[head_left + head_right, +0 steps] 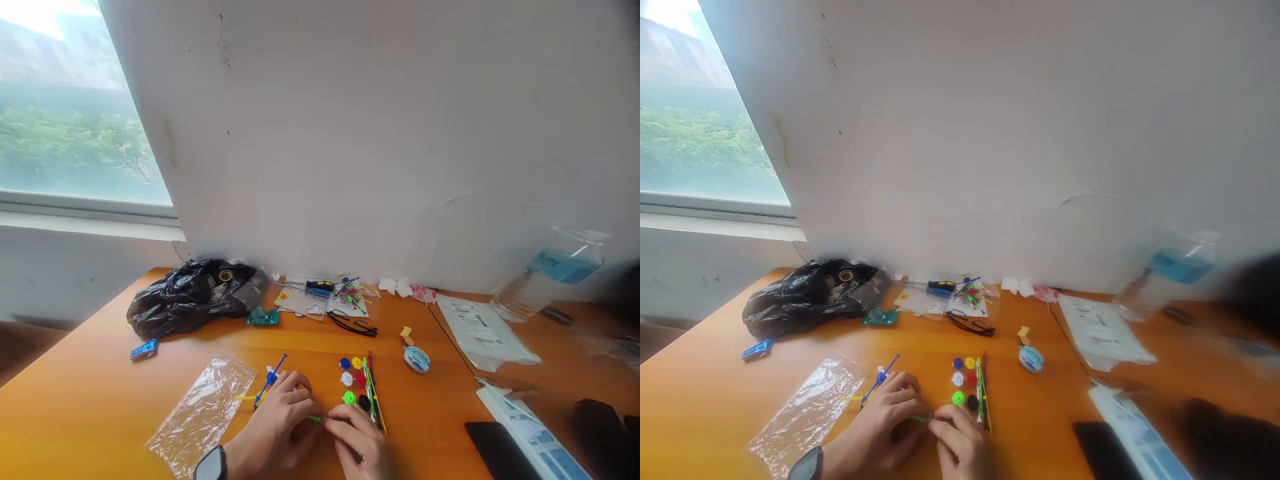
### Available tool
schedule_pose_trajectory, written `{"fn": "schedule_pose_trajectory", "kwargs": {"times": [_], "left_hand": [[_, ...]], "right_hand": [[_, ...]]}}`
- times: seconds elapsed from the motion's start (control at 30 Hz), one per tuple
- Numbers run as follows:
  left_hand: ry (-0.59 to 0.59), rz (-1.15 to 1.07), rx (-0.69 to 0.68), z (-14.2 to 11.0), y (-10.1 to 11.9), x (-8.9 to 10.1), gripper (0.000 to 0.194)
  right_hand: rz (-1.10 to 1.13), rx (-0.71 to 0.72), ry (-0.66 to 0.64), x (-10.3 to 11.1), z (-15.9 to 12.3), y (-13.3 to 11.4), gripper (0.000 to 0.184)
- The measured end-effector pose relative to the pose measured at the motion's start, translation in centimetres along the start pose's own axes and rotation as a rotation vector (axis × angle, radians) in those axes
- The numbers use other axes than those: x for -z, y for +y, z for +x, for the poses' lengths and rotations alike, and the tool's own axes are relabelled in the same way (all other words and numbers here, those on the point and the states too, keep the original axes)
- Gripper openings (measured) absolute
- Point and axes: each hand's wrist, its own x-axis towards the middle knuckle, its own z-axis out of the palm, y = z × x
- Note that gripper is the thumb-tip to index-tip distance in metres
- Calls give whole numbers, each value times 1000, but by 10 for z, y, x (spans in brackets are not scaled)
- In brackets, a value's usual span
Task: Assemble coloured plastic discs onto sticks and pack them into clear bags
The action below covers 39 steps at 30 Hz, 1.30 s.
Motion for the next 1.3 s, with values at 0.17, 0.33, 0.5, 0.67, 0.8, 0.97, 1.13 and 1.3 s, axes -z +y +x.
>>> {"fn": "schedule_pose_trajectory", "kwargs": {"times": [0.17,0.33,0.5,0.67,0.8,0.97,1.13,1.3], "left_hand": [[-3,14,15,0,1,1,26],[-9,5,25,0,3,5,19],[-27,-4,-9,2,3,8,16],[-22,55,14,4,8,12,16],[-23,81,25,6,12,12,16],[-43,107,43,7,16,13,15],[-24,105,58,3,24,29,9],[132,115,140,1,9,51,19]], "right_hand": [[56,-22,34,2,7,-9,38],[92,-72,27,7,12,-22,35],[136,-145,-10,10,13,-28,34],[148,-182,-24,10,14,-30,33],[146,-189,-54,11,14,-30,31],[113,-172,-60,11,15,-29,32],[-9,-126,81,17,15,-30,29],[-92,-186,60,32,15,-39,51]]}}
